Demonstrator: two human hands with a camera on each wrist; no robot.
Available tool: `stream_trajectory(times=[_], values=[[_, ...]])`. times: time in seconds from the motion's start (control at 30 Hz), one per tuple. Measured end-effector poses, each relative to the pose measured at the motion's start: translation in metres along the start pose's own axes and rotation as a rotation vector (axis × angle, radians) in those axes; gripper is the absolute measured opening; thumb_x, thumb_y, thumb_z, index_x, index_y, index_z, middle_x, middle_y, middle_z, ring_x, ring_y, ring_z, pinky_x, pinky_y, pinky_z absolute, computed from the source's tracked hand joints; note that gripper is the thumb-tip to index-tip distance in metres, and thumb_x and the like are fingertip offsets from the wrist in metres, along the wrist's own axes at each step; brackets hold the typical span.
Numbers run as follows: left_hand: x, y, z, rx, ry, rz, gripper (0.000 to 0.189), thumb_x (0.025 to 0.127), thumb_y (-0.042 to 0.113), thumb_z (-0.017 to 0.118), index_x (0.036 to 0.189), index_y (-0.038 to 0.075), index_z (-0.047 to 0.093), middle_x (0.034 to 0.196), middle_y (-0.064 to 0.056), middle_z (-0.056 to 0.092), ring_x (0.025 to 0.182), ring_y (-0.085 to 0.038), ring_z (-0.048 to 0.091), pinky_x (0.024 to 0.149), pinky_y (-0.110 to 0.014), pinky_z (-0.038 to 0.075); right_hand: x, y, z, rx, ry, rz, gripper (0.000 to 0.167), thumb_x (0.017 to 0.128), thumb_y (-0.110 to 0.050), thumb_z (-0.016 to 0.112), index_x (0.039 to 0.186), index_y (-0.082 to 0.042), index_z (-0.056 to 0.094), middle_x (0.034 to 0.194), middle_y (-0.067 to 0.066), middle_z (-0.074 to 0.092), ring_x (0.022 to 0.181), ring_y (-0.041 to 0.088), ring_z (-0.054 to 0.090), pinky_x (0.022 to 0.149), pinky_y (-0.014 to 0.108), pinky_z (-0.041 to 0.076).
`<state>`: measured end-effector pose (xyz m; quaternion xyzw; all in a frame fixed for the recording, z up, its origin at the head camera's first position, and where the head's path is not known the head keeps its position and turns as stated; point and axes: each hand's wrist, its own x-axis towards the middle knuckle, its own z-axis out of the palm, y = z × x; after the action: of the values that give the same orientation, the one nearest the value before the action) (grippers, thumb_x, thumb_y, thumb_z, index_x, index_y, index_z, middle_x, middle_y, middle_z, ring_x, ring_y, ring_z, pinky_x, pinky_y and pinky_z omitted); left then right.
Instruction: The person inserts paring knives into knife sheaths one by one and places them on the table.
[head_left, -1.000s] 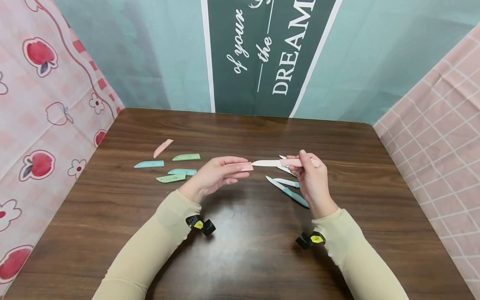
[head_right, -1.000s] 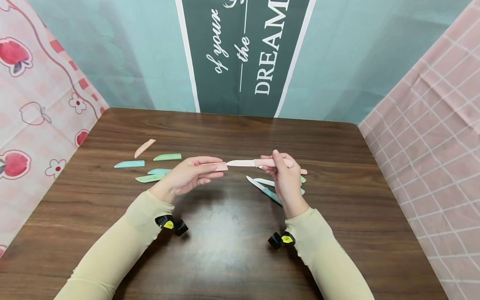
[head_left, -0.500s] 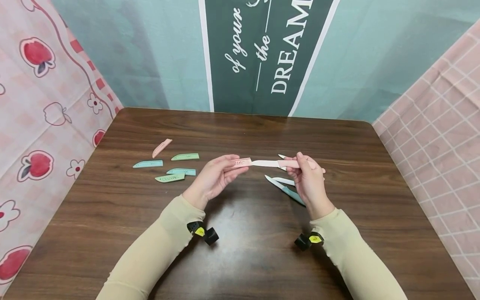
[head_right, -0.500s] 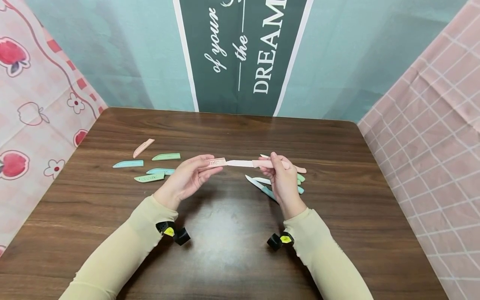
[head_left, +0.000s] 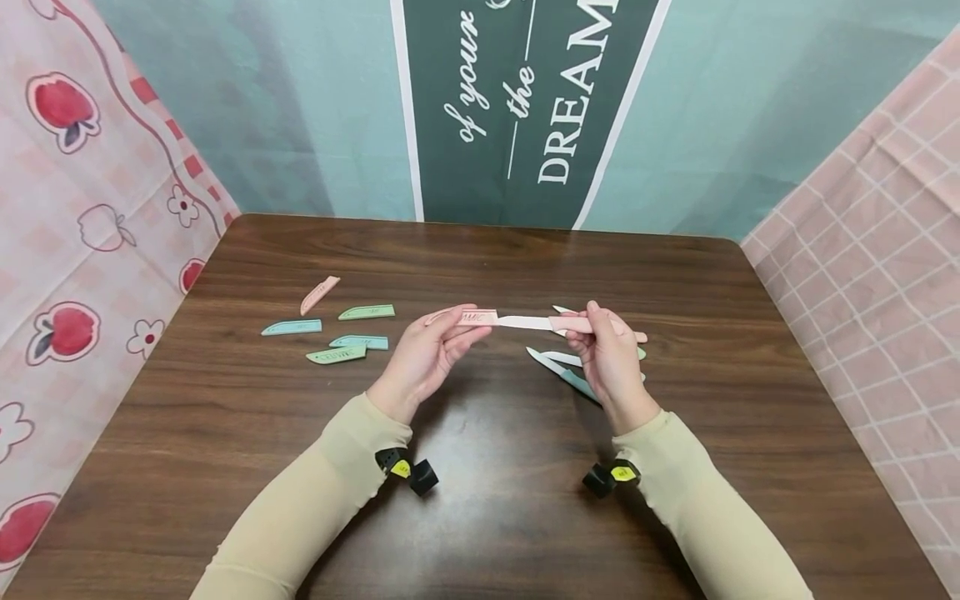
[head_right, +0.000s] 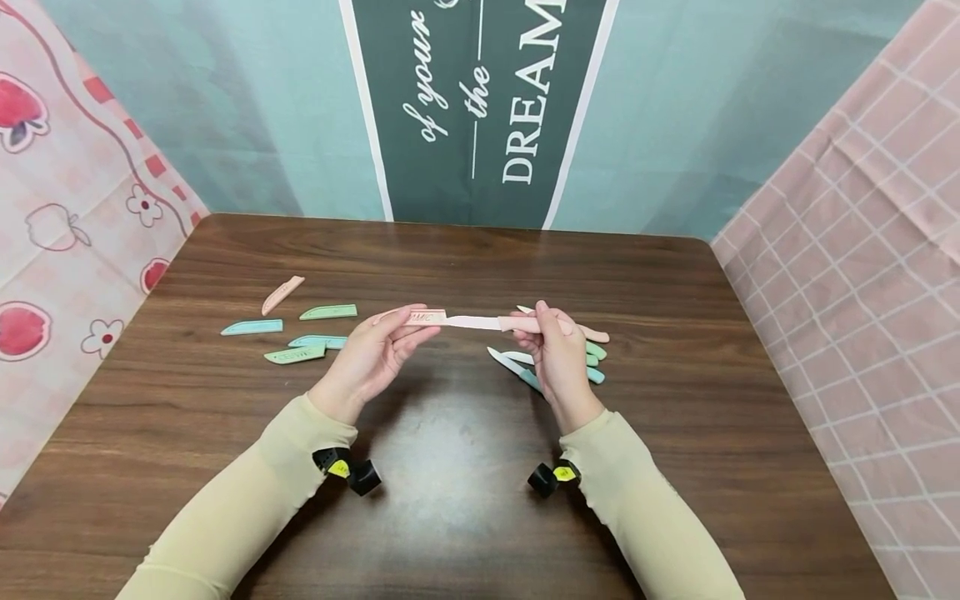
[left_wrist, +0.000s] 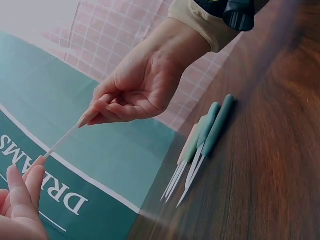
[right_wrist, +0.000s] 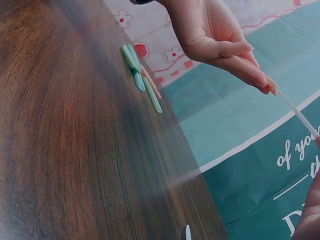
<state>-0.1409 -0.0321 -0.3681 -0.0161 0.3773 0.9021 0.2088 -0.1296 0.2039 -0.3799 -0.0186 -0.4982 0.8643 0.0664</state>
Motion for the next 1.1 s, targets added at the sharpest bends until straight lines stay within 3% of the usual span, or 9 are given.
stream_trajectory(times=[0.23, 0.43, 0.6, 0.73, 0.93, 1.1], values=[[0.0, 0.0, 0.0, 0.024, -0.008, 0.025, 0.04, 0.101, 0.005, 0.037, 0.133, -0.019, 0.032, 0.093, -0.015, 0.067, 0.081, -0.019, 0.069, 0.063, -0.014, 0.052, 0.0, 0.005, 0.003, 0.005, 0.001, -0.002, 0.031, 0.099, -0.014, 0.046, 0.077, -0.003, 0.065, 0.076, 0.009, 0.07, 0.057, 0.007, 0.063, 0.055, 0.014, 0.052], [0.0, -0.004, 0.001, 0.042, 0.023, 0.022, 0.038, 0.1, 0.005, 0.039, 0.131, -0.018, 0.036, 0.09, -0.014, 0.068, 0.078, -0.018, 0.069, 0.059, -0.013, 0.052, 0.0, 0.01, 0.004, -0.042, -0.037, 0.021, 0.036, 0.099, -0.018, 0.047, 0.082, -0.001, 0.073, 0.077, 0.007, 0.071, 0.059, 0.006, 0.062, 0.059, 0.014, 0.052], [0.0, -0.006, 0.002, 0.05, 0.051, 0.043, 0.036, 0.1, 0.005, 0.039, 0.129, -0.017, 0.04, 0.091, -0.014, 0.067, 0.077, -0.017, 0.069, 0.058, -0.013, 0.051, -0.001, 0.011, 0.005, -0.053, -0.009, 0.03, 0.027, 0.099, -0.018, 0.047, 0.087, -0.004, 0.067, 0.076, 0.006, 0.071, 0.057, 0.005, 0.062, 0.058, 0.015, 0.052], [0.0, -0.007, 0.003, 0.056, 0.064, 0.058, 0.036, 0.1, 0.006, 0.04, 0.128, -0.016, 0.041, 0.094, -0.015, 0.067, 0.077, -0.017, 0.069, 0.058, -0.013, 0.051, -0.002, 0.011, 0.006, -0.05, -0.008, 0.035, 0.031, 0.099, -0.018, 0.047, 0.084, -0.002, 0.07, 0.078, 0.007, 0.071, 0.058, 0.006, 0.062, 0.058, 0.015, 0.052], [0.0, -0.008, 0.004, 0.062, 0.071, 0.058, 0.036, 0.1, 0.006, 0.042, 0.128, -0.016, 0.042, 0.094, -0.015, 0.067, 0.076, -0.017, 0.069, 0.056, -0.012, 0.05, -0.003, 0.012, 0.009, -0.036, 0.022, 0.041, 0.024, 0.099, -0.017, 0.048, 0.084, -0.003, 0.059, 0.078, 0.007, 0.07, 0.057, 0.006, 0.062, 0.058, 0.016, 0.053], [0.001, -0.009, 0.004, 0.058, 0.077, 0.055, 0.035, 0.1, 0.006, 0.041, 0.127, -0.015, 0.043, 0.093, -0.014, 0.067, 0.076, -0.016, 0.069, 0.054, -0.011, 0.05, -0.003, 0.014, 0.013, -0.057, 0.044, 0.037, 0.028, 0.099, -0.017, 0.047, 0.078, -0.005, 0.06, 0.076, 0.006, 0.07, 0.054, 0.004, 0.06, 0.055, 0.014, 0.051]])
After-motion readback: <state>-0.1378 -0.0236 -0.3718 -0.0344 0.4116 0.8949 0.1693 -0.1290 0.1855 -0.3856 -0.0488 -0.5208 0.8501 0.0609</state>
